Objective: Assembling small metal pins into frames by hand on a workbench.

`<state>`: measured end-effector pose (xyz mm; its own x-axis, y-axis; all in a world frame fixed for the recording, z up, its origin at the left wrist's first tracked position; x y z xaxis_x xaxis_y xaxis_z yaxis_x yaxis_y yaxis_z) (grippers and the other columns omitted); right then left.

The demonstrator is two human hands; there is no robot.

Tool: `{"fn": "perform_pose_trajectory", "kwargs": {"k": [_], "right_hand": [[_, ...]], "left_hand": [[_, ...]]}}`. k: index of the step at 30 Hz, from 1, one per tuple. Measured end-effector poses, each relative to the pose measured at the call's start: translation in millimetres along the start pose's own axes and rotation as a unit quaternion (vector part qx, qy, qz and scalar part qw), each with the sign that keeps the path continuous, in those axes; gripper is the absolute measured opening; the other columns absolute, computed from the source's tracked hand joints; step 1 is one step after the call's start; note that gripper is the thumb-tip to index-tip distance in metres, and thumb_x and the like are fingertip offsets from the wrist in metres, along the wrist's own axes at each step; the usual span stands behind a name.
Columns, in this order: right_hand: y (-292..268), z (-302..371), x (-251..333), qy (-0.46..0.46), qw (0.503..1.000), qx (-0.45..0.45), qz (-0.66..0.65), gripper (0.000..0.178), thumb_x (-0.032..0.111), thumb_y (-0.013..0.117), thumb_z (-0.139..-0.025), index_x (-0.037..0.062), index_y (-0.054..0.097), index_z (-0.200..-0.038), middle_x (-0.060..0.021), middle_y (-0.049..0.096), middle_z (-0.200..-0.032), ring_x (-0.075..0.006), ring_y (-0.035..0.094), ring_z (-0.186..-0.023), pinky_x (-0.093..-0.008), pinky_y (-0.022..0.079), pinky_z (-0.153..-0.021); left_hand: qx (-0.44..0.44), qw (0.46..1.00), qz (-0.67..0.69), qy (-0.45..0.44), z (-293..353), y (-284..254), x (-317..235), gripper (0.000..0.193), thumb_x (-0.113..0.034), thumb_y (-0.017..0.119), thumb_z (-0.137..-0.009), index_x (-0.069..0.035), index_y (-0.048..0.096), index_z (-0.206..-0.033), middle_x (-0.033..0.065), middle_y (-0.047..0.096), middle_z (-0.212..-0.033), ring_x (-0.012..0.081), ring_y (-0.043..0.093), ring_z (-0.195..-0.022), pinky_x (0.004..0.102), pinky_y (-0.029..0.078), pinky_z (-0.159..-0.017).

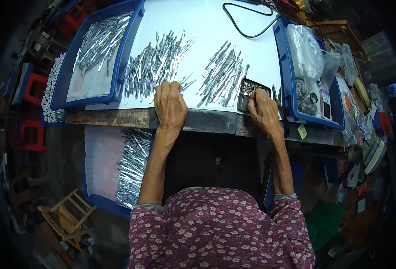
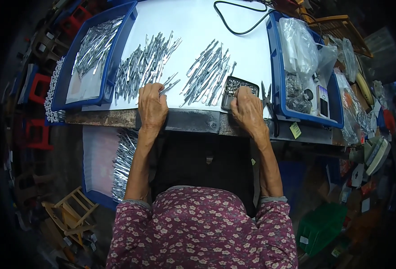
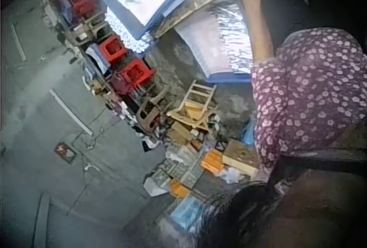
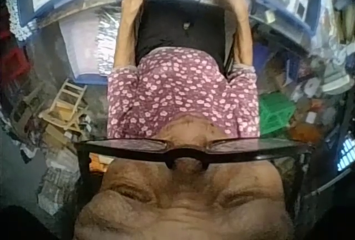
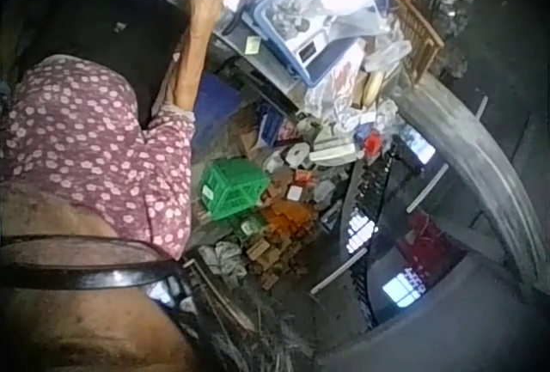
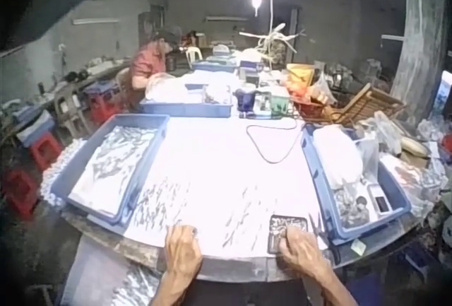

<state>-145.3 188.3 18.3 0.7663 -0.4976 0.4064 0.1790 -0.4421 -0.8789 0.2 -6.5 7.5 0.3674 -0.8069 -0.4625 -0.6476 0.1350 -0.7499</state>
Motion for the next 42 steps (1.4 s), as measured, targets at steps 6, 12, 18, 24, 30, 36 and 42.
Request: {"fn": "perform_pose_trajectory", "kwargs": {"k": [6, 12, 18, 24, 30, 36, 42], "right_hand": [[-9.7, 1.2, 4.0, 0.059, 0.991, -0.03, -0.117, 0.012, 0.01, 0.046, -0.082, -0.001, 0.044, -0.078, -0.012, 0.048, -0.063, -0.0217, 0.046, -0.052, -0.0336, 0.039, -0.05], [-4.7, 2.4, -8.4, 0.138, 0.954, -0.006, -0.266, 0.009, 0.009, 0.05, -0.083, 0.0, 0.05, -0.082, 0.0007, 0.048, -0.069, -0.0057, 0.043, -0.06, -0.022, 0.037, -0.053], [-6.9, 5.4, -9.9, 0.154, 0.915, -0.013, -0.373, 0.01, 0.008, 0.053, -0.082, -0.0004, 0.054, -0.087, 0.0023, 0.05, -0.073, -0.004, 0.043, -0.064, -0.0181, 0.037, -0.056], [-5.7, 9.4, -17.6, 0.16, 0.908, -0.013, -0.387, 0.009, 0.009, 0.052, -0.082, -0.0001, 0.054, -0.085, 0.0026, 0.048, -0.071, -0.0033, 0.041, -0.06, -0.0169, 0.034, -0.053], [-6.0, 10.1, -16.2, 0.152, 0.908, -0.015, -0.39, 0.01, 0.011, 0.053, -0.083, 0.0003, 0.054, -0.084, 0.0027, 0.048, -0.07, -0.003, 0.04, -0.059, -0.0169, 0.033, -0.051], [-4.5, 13.5, -8.7, 0.132, 0.906, -0.046, -0.399, 0.009, 0.009, 0.055, -0.081, 0.0002, 0.054, -0.081, 0.0028, 0.048, -0.068, -0.0027, 0.04, -0.058, -0.0165, 0.033, -0.051], [-6.5, 16.2, -7.3, 0.185, 0.87, -0.019, -0.456, 0.006, 0.006, 0.058, -0.076, 0.0012, 0.055, -0.075, 0.0018, 0.05, -0.063, -0.0033, 0.043, -0.054, -0.0174, 0.034, -0.049]], "left_hand": [[-0.01, 0.997, -0.075, 0.024, -11.5, 10.9, -1.8, 0.015, 0.004, 0.055, -0.068, 0.0, 0.055, -0.083, 0.0133, 0.048, -0.077, 0.0268, 0.048, -0.078, 0.036, 0.041, -0.068], [-0.011, 0.995, -0.085, 0.045, -21.1, 20.7, -0.1, 0.012, 0.005, 0.055, -0.069, 0.001, 0.054, -0.08, 0.0121, 0.05, -0.075, 0.0255, 0.051, -0.072, 0.0342, 0.044, -0.058], [-0.025, 0.993, -0.098, 0.055, -43.0, 31.3, 7.4, 0.01, 0.006, 0.052, -0.071, 0.002, 0.052, -0.081, 0.015, 0.049, -0.072, 0.0256, 0.055, -0.057, 0.0341, 0.044, -0.044], [-0.038, 0.99, -0.132, 0.045, -48.1, 33.0, 2.8, 0.004, -0.001, 0.052, -0.075, 0.001, 0.053, -0.079, 0.015, 0.052, -0.078, 0.0281, 0.055, -0.063, 0.0354, 0.045, -0.054], [0.083, 0.987, 0.134, 0.01, -29.9, 41.1, -9.7, 0.011, -0.007, 0.057, -0.07, 0.003, 0.054, -0.071, 0.0164, 0.049, -0.07, 0.0282, 0.051, -0.07, 0.0385, 0.041, -0.061], [0.093, 0.993, 0.044, 0.058, -25.8, 46.0, -15.4, 0.012, -0.008, 0.055, -0.069, 0.002, 0.051, -0.074, 0.0156, 0.05, -0.073, 0.0282, 0.05, -0.07, 0.0396, 0.04, -0.064], [0.097, 0.985, -0.118, 0.079, -26.7, 40.8, -25.3, 0.009, 0.0, 0.056, -0.067, 0.002, 0.049, -0.072, 0.0163, 0.051, -0.067, 0.0259, 0.051, -0.063, 0.0371, 0.039, -0.061]]}}
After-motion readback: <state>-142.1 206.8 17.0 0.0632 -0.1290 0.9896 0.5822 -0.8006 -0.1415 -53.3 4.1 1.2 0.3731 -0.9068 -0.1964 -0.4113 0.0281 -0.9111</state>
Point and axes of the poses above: each hand's wrist, its own z-axis away from the middle knuckle, its own y-axis out of the palm, x = y × z, the point moved 3 cm from there along -z, towards the middle knuckle
